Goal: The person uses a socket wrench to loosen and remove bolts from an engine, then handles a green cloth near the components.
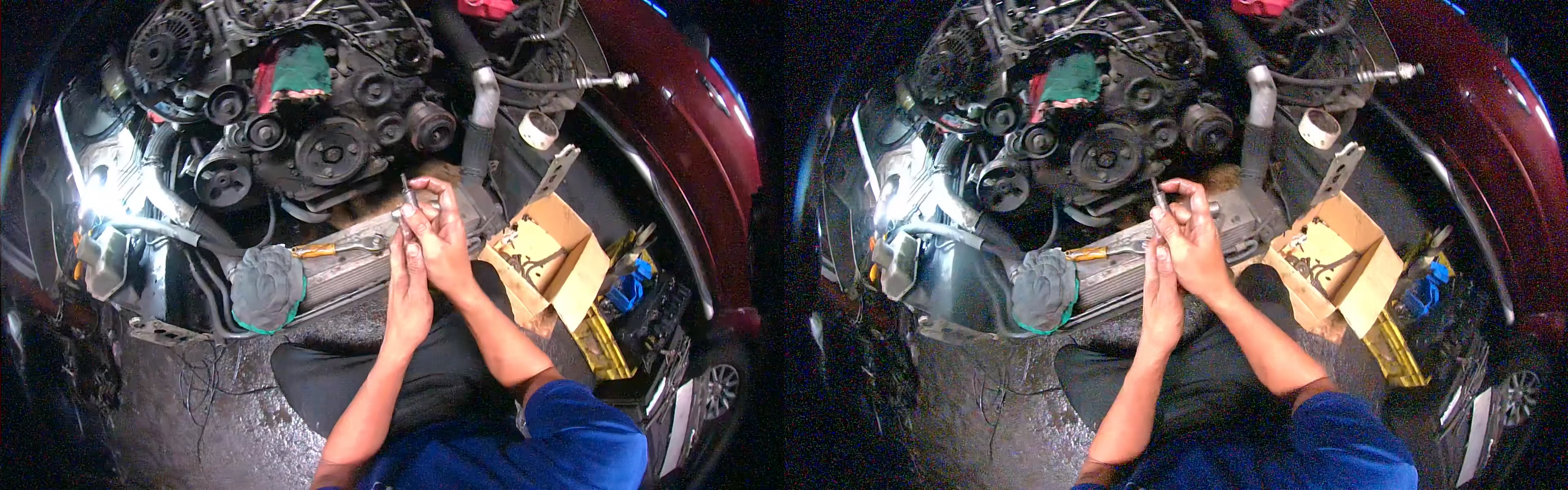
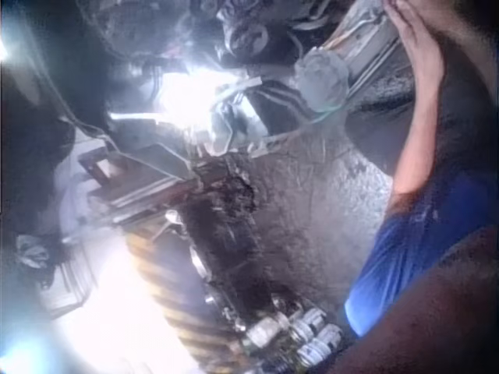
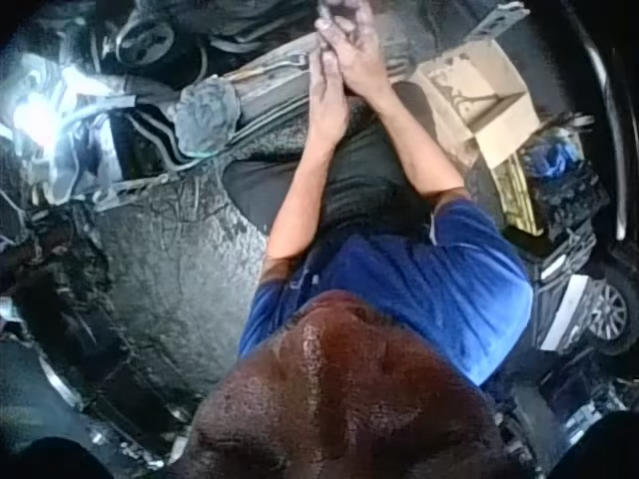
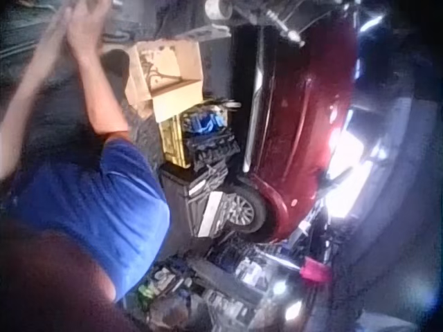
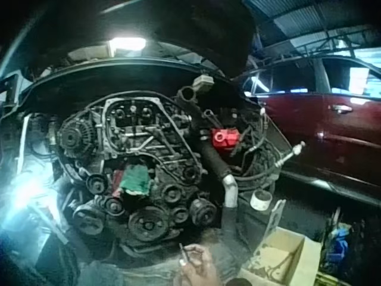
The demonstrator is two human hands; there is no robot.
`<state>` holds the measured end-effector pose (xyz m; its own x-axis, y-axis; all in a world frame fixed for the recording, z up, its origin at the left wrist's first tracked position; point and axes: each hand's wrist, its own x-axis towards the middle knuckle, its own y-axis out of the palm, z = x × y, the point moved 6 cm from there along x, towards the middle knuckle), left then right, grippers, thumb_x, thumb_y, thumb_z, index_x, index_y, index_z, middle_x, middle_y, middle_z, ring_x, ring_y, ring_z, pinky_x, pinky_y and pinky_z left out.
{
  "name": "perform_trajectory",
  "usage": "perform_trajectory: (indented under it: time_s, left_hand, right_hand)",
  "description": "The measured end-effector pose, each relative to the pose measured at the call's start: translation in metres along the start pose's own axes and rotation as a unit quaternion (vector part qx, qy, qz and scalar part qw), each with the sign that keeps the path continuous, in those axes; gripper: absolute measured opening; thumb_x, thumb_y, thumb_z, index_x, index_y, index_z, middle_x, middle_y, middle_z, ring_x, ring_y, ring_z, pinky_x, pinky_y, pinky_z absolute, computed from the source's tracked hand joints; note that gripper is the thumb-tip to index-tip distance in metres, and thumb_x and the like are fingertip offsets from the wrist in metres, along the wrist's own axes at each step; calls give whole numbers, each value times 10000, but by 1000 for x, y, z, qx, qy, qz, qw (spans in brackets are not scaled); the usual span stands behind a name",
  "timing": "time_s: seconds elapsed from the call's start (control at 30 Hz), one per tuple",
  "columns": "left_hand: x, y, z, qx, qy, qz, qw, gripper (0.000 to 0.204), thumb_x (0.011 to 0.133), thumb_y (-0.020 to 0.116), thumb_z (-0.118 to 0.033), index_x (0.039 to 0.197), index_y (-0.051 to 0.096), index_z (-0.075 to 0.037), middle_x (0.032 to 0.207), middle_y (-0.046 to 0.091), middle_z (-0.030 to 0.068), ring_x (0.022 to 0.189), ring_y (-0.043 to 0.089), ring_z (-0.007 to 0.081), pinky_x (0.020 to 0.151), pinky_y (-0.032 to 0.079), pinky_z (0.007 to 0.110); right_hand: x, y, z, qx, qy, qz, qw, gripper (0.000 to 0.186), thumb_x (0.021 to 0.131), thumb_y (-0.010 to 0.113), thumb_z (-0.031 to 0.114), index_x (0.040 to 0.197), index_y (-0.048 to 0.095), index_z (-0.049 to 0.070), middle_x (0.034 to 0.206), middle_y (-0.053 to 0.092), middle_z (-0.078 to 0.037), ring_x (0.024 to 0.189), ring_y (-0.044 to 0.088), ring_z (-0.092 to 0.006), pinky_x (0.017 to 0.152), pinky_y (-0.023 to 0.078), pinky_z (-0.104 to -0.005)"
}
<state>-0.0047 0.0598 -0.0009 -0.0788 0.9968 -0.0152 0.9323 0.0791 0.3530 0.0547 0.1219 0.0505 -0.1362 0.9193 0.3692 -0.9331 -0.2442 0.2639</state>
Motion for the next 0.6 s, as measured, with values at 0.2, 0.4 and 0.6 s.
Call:
perform_trajectory:
  time_s: [0.2,0.4,0.6]
  left_hand:
    - [0,23,9,208,62,28,976,527,1033,334,-293,1404,283,78,1408,402,236,1299,414,292,1052,340,351]
    - [-15,34,44,280,58,15,958,441,1020,420,-207,1405,358,-2,975,565,61,732,467,80,590,395,220]
    - [-17,52,60,426,90,4,900,295,963,514,-145,1216,533,6,840,645,226,634,618,228,593,485,348]
  right_hand:
    - [-28,-42,-7,46,-19,-89,995,229,961,528,99,1156,410,75,780,533,12,709,457,-50,633,389,-210]
    - [-45,-90,-20,131,93,-114,980,167,965,528,199,1031,466,59,745,573,-34,656,558,-88,581,445,-225]
    - [-55,-153,-13,131,55,-183,973,241,974,492,252,1045,543,28,889,640,-94,767,604,-130,659,494,-264]
